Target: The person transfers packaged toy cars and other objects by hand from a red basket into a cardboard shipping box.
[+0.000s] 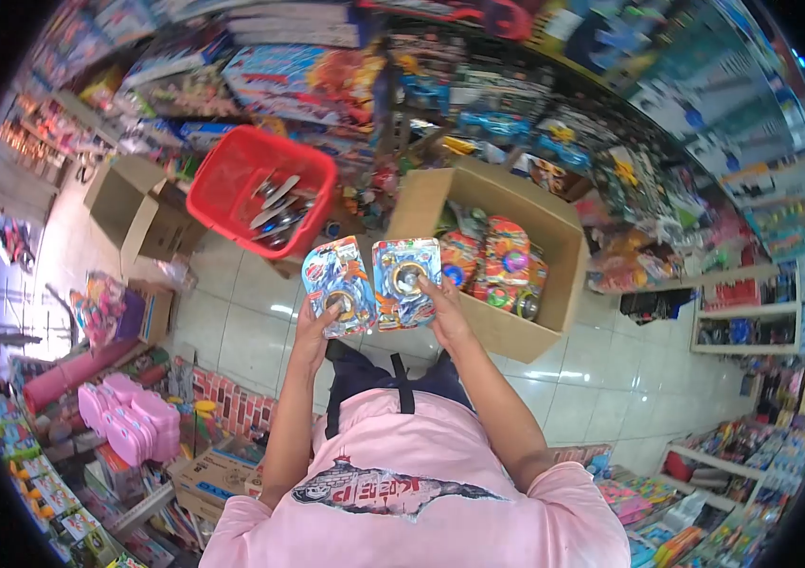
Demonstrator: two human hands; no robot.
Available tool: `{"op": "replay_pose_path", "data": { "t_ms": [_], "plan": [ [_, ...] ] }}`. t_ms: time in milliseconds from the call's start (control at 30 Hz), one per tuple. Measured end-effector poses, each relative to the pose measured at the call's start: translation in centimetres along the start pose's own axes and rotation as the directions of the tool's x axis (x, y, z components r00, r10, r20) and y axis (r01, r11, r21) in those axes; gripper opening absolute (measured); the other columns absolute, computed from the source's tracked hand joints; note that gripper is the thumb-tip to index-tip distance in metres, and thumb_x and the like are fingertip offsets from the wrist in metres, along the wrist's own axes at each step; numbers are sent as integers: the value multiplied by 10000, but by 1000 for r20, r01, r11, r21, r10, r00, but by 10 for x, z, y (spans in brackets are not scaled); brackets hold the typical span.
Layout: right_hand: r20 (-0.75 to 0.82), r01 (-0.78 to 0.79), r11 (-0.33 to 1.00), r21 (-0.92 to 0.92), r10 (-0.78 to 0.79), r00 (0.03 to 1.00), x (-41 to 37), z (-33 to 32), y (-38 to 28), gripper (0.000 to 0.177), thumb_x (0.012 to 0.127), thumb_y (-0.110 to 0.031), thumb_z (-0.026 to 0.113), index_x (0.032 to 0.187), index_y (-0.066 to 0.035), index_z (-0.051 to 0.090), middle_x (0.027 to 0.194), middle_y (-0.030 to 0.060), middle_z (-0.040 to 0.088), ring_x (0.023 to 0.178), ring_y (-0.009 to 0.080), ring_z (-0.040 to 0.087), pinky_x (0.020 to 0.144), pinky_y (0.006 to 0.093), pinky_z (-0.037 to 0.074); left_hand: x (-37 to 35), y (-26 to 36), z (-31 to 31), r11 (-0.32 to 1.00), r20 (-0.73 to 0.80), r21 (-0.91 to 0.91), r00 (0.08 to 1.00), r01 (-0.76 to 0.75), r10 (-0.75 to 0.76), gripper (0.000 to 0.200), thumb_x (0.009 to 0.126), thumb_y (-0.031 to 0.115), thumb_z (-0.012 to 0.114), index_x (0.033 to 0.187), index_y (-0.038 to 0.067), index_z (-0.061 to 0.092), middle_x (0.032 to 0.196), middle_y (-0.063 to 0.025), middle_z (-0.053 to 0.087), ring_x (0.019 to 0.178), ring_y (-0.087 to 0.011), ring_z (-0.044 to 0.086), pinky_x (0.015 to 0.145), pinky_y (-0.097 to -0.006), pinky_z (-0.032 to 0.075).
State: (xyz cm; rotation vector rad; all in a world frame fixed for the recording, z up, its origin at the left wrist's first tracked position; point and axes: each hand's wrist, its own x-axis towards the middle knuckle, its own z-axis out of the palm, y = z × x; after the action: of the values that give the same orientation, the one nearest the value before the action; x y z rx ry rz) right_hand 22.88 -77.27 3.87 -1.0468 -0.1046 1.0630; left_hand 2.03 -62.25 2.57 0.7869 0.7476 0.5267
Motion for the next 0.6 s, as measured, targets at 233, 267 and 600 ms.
{"op": "replay_pose_path", "data": {
  "t_ms": [233, 267, 600],
  "plan": [
    [-192, 138, 981, -138, -163, 968, -68, -125, -60, 494, 909, -267, 707, 1299, -21, 528, 1175, 48, 639, 1080, 131, 599, 941, 300, 461, -3, -72, 114, 993, 59, -37, 992, 115, -113, 507, 873, 83, 718, 1320, 44, 483, 1226, -74, 614, 1115, -166, 607, 972, -339, 495],
    [-211, 160, 980, -122, -183, 960, -72, -141, -69, 494, 909, -267, 707, 1299, -21, 528, 1175, 48, 639, 1080, 131, 599, 941, 300, 461, 2, -83, 126, 992, 85, -14, 989, 122, -120, 507, 873, 83, 718, 1320, 44, 483, 1226, -74, 614, 1115, -166, 607, 972, -339, 495],
    [-431, -26, 977, -214, -70, 900, -80, -228, -101, 414, 935, -289, 690, 1199, -15, 527, 1078, 72, 642, 986, 123, 619, 842, 294, 502, 1, -112, 201, 990, 41, 126, 997, 60, -66, 596, 862, 102, 748, 1375, 43, 451, 1280, -80, 587, 1157, -184, 590, 989, -349, 489]
  ]
}}
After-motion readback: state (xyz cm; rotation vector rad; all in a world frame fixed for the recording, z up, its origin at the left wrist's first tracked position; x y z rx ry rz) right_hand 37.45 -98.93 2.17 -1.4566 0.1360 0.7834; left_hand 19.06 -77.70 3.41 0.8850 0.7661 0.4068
